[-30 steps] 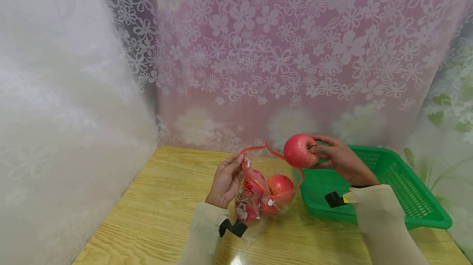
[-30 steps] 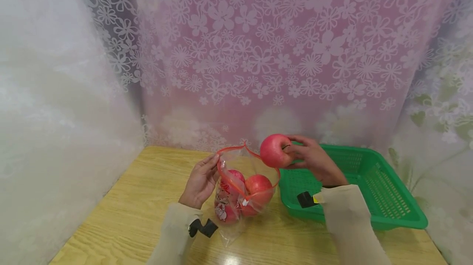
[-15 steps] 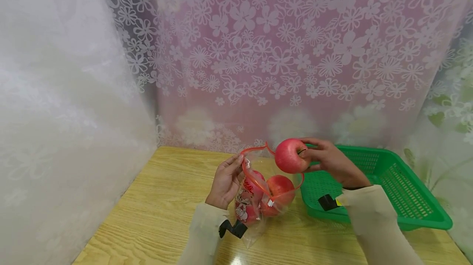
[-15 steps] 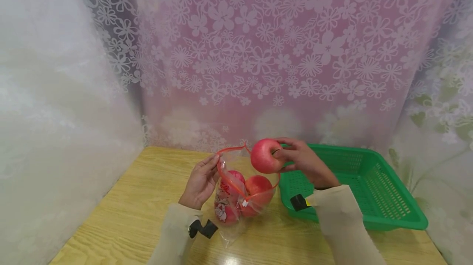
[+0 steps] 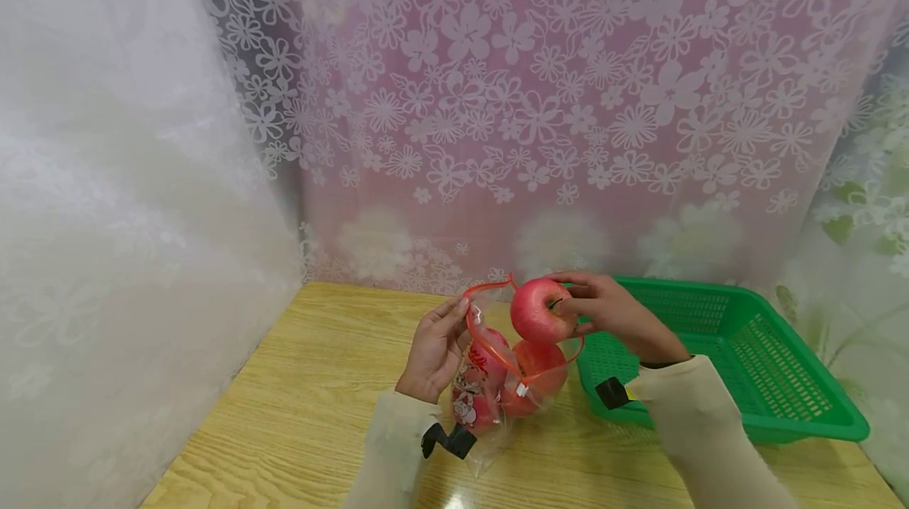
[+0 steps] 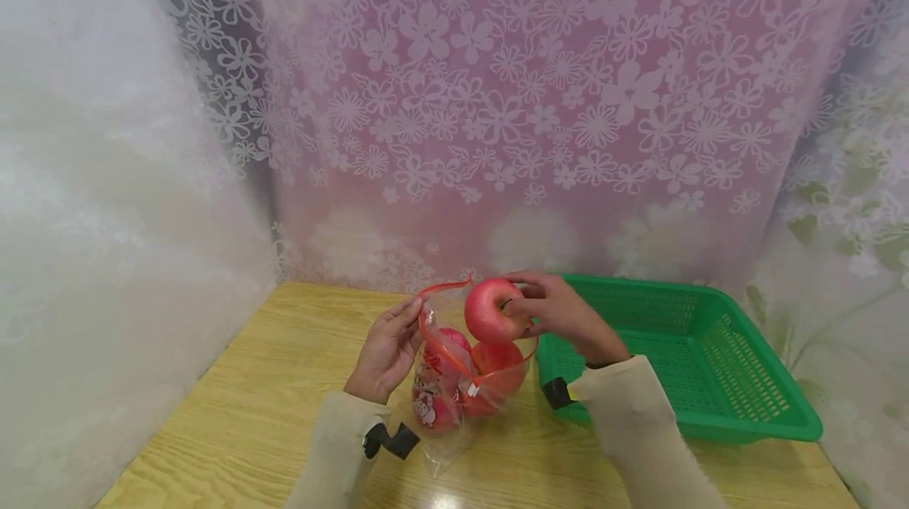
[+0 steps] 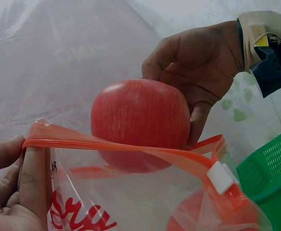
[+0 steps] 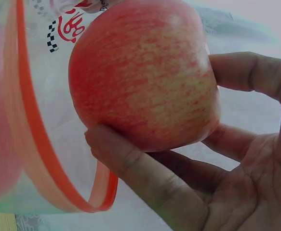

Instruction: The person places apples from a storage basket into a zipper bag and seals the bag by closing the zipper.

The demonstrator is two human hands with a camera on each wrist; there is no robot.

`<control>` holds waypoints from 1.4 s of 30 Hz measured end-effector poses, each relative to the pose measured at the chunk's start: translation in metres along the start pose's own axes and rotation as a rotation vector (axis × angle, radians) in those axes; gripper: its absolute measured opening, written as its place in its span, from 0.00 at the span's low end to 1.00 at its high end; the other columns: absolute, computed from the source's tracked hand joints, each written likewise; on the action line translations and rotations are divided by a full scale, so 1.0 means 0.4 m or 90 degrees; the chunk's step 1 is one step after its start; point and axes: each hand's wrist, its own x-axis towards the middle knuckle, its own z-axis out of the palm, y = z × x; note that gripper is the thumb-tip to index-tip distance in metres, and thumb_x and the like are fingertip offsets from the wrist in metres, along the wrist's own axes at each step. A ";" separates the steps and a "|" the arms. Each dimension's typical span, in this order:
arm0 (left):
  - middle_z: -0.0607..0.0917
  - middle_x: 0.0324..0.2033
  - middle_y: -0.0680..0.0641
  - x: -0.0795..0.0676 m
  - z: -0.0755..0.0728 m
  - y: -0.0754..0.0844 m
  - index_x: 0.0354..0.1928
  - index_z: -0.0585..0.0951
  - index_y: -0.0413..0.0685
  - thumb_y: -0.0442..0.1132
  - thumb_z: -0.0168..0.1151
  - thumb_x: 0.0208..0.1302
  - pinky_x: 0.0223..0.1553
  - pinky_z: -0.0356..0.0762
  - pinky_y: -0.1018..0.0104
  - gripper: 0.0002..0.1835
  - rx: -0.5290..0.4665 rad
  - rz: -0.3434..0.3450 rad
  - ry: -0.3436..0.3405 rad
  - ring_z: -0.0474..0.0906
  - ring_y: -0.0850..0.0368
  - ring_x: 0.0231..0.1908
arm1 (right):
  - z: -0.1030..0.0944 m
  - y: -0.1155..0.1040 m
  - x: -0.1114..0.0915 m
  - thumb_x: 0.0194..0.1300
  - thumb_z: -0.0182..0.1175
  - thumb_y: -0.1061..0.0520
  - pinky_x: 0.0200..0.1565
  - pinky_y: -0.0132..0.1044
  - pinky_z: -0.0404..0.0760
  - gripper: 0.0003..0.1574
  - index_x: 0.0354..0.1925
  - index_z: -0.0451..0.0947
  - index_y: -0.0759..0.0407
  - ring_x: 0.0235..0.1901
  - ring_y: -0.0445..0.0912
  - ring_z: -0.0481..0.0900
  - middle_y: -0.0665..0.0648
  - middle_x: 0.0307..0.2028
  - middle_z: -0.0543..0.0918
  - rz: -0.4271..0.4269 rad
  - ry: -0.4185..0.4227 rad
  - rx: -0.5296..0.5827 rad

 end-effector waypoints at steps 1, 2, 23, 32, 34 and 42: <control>0.84 0.27 0.48 -0.001 0.000 0.000 0.36 0.85 0.43 0.29 0.44 0.75 0.34 0.82 0.77 0.18 -0.002 0.000 -0.001 0.83 0.63 0.28 | 0.004 -0.001 0.001 0.66 0.60 0.57 0.42 0.50 0.86 0.38 0.69 0.60 0.68 0.48 0.53 0.79 0.72 0.60 0.70 -0.003 0.000 -0.003; 0.84 0.27 0.49 -0.001 0.000 -0.001 0.35 0.85 0.43 0.29 0.44 0.75 0.34 0.82 0.77 0.18 -0.001 0.000 -0.001 0.83 0.63 0.28 | 0.007 -0.002 0.001 0.66 0.60 0.58 0.41 0.49 0.86 0.36 0.68 0.61 0.68 0.48 0.53 0.80 0.72 0.60 0.70 -0.006 0.002 -0.007; 0.84 0.28 0.50 -0.006 0.004 -0.009 0.35 0.84 0.46 0.30 0.47 0.74 0.33 0.81 0.79 0.16 0.006 -0.017 0.032 0.82 0.65 0.29 | 0.049 0.013 0.005 0.70 0.54 0.63 0.40 0.45 0.86 0.22 0.59 0.70 0.73 0.45 0.63 0.80 0.73 0.51 0.76 -0.024 0.028 -0.042; 0.85 0.29 0.50 -0.003 0.005 -0.004 0.36 0.84 0.45 0.29 0.46 0.74 0.33 0.82 0.78 0.16 0.014 -0.004 0.019 0.83 0.66 0.29 | 0.044 0.008 -0.001 0.70 0.56 0.61 0.40 0.44 0.86 0.21 0.58 0.72 0.70 0.44 0.61 0.80 0.72 0.50 0.77 -0.018 0.037 -0.043; 0.85 0.29 0.50 -0.001 0.005 -0.004 0.37 0.83 0.44 0.30 0.46 0.74 0.34 0.82 0.78 0.15 0.012 -0.004 0.022 0.83 0.66 0.29 | 0.045 0.007 -0.003 0.70 0.57 0.61 0.40 0.44 0.86 0.21 0.58 0.72 0.70 0.44 0.61 0.80 0.71 0.49 0.77 -0.021 0.038 -0.043; 0.85 0.29 0.49 -0.002 0.007 -0.002 0.38 0.83 0.42 0.29 0.46 0.74 0.33 0.82 0.78 0.14 0.010 -0.002 0.031 0.83 0.65 0.29 | 0.051 0.002 -0.015 0.69 0.59 0.58 0.41 0.45 0.86 0.24 0.58 0.72 0.69 0.41 0.53 0.82 0.66 0.48 0.79 -0.012 0.046 -0.051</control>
